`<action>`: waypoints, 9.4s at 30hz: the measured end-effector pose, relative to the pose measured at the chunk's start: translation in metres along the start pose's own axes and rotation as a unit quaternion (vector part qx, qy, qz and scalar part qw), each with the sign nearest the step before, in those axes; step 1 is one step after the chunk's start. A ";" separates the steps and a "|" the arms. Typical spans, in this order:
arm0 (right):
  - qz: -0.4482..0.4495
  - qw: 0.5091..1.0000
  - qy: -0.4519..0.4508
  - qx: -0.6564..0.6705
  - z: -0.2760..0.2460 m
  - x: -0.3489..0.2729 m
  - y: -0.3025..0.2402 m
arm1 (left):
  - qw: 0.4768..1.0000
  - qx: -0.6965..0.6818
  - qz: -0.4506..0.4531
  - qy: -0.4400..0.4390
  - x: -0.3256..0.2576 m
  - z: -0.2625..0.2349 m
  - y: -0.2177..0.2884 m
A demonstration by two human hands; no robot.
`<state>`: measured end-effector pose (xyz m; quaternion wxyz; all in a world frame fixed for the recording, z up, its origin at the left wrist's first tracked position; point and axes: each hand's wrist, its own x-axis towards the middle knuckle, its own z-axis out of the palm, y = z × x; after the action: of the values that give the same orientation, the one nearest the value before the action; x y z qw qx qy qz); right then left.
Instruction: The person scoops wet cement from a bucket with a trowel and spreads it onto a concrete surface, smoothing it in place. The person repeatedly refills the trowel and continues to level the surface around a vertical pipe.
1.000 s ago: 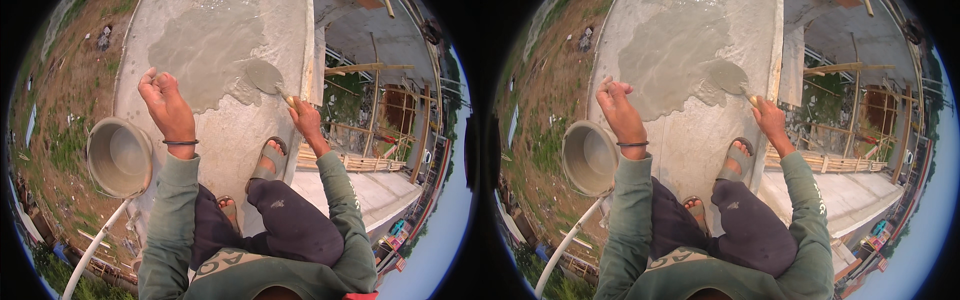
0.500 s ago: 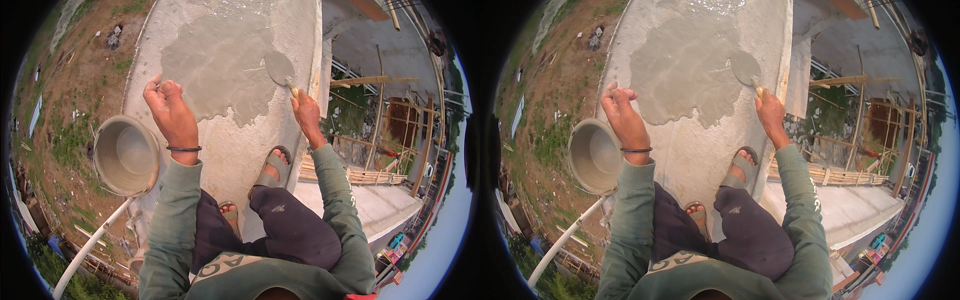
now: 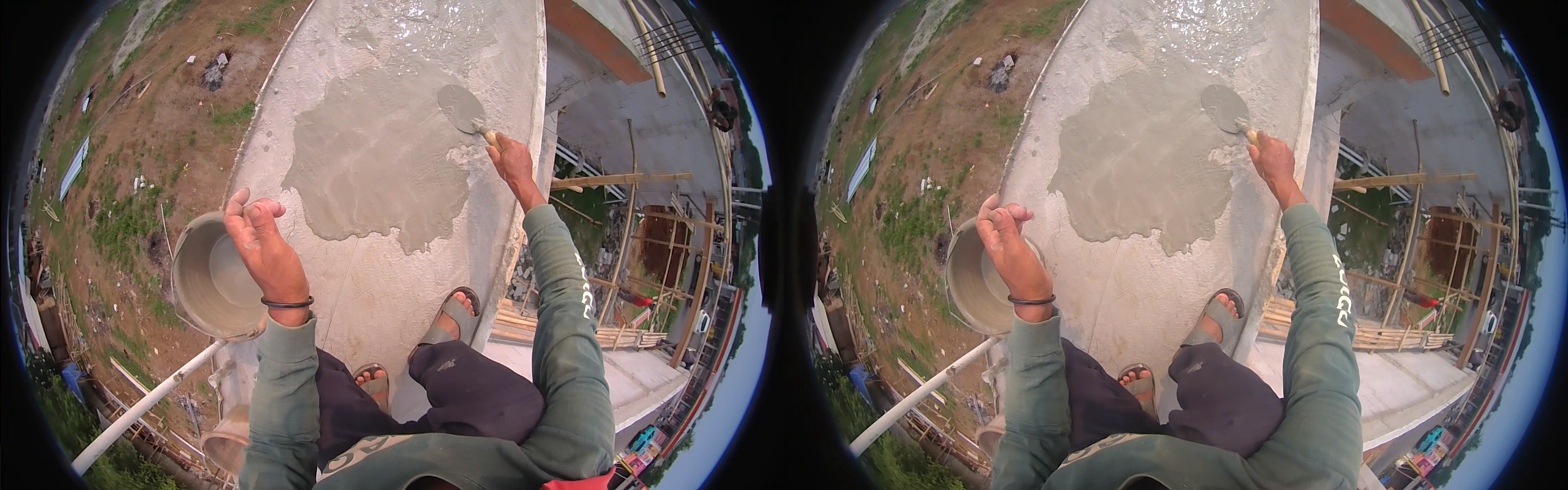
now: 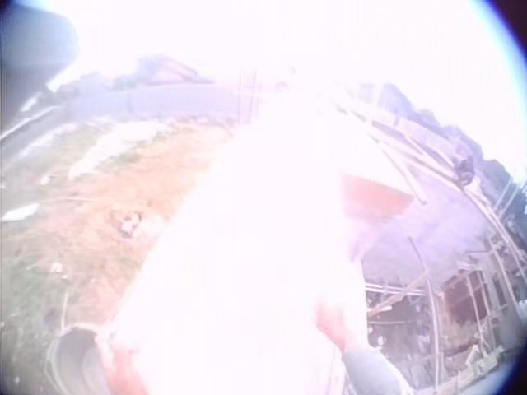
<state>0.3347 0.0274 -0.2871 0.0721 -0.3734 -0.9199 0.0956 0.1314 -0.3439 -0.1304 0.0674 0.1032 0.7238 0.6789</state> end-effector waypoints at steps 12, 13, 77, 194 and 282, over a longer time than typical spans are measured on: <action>0.057 0.995 0.039 -0.065 -0.002 0.114 0.025 | 0.999 0.018 0.006 0.035 -0.007 -0.041 0.007; 0.036 0.998 0.022 -0.053 -0.001 0.121 0.026 | 0.999 0.017 0.008 0.034 -0.007 -0.044 0.007; -0.184 0.975 -0.085 0.089 0.048 -0.059 -0.220 | 0.994 0.067 0.017 0.080 -0.006 -0.130 0.000; -0.226 0.953 -0.197 -0.039 -0.056 -0.199 -0.014 | 0.978 -0.030 0.032 -0.204 -0.085 0.065 0.016; -0.257 0.955 -0.128 0.069 0.027 -0.179 -0.167 | 0.853 -0.321 -0.363 0.193 -0.195 -0.263 -0.108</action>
<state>0.3443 -0.2189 -0.2865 0.0014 -0.1029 -0.9776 0.1836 0.2519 -0.6523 -0.2278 0.1973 -0.3268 0.4498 0.8074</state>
